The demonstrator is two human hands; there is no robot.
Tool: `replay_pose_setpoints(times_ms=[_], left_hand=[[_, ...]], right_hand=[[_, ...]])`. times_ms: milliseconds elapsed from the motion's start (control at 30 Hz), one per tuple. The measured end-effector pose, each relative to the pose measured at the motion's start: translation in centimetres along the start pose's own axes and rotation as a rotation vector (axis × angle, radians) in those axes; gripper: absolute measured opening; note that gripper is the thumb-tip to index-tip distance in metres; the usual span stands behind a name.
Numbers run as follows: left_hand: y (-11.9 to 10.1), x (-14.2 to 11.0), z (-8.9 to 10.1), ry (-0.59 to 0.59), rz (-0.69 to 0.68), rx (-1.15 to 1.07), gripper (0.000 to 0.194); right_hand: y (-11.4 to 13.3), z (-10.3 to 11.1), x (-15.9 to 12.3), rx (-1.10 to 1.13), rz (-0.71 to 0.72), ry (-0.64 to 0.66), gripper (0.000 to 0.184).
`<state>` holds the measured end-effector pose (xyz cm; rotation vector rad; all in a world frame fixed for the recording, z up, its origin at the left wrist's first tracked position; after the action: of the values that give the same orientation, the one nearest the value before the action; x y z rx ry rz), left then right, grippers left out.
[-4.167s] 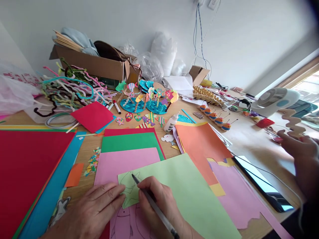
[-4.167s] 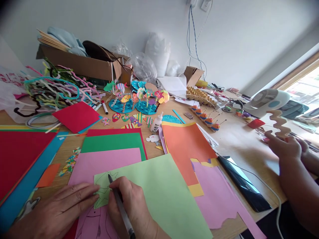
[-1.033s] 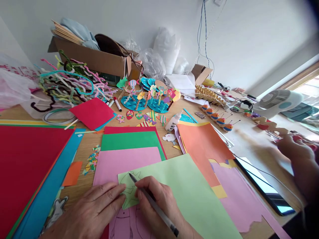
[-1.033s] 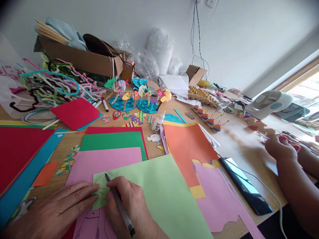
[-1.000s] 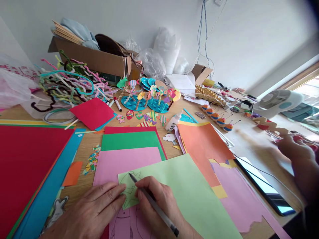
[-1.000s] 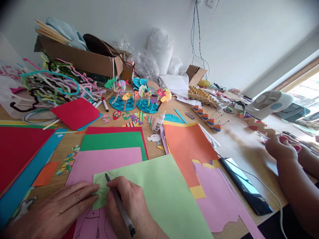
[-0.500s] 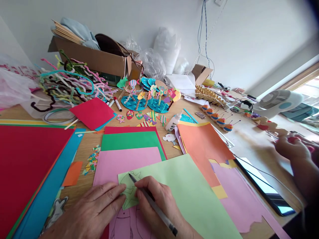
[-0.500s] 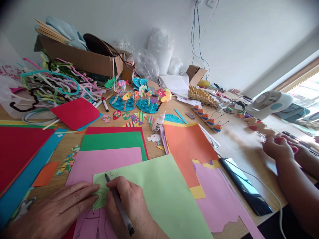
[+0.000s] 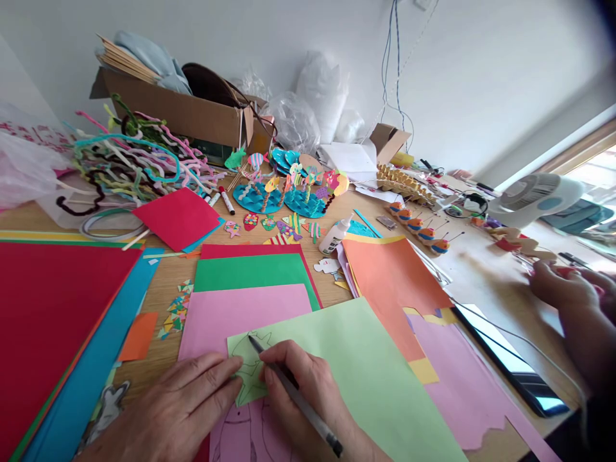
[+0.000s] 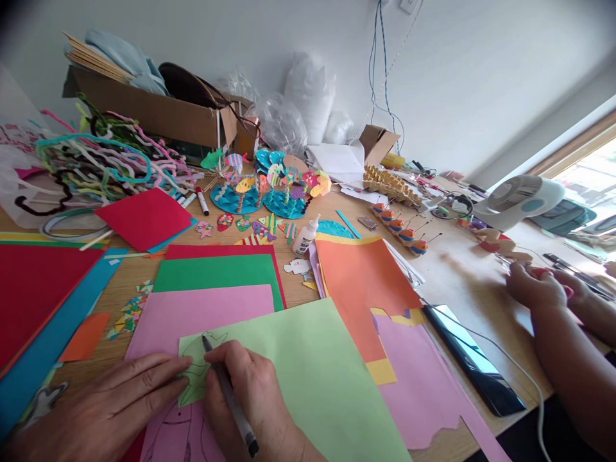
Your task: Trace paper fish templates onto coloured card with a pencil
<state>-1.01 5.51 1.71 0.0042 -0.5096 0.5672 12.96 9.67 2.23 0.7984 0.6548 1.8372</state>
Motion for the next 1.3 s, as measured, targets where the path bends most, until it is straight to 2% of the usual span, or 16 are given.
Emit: replay_pose_setpoints(times_ms=[367,600,833,967,1133,1300], left_hand=[[-0.14,-0.10,0.10,0.007,0.011,0.026,0.052],[-0.18,0.26,0.28,-0.010,0.050,0.024,0.050],[0.11,0.03,0.28,-0.033,0.070,-0.001,0.047],[-0.23,-0.07,-0.04,-0.015,0.043,0.015,0.049],[-0.09,-0.11,-0.03,-0.028,0.109,0.015,0.050],[-0.12,-0.09,0.00,-0.010,0.032,0.013,0.046]], right_hand=[[0.00,0.06,0.18,-0.025,-0.035,0.057,0.014],[0.35,0.16,0.16,-0.028,-0.013,0.054,0.013],[-0.17,0.13,0.20,-0.003,-0.063,0.066,0.014],[-0.23,0.04,0.16,-0.007,-0.059,0.073,0.014],[-0.08,0.13,0.24,-0.017,-0.052,0.073,0.014],[-0.25,0.11,0.18,-0.004,-0.068,0.051,0.015]])
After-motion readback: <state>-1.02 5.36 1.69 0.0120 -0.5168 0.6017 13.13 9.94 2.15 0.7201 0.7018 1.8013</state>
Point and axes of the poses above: each hand's wrist, its own x-axis towards the middle knuckle, its own z-axis out of the back of the hand, y = z × x, the point moved 8 cm from there along x, towards the middle knuckle, and after that the axes turned 7 degrees about -x, right-handed, at the moved point
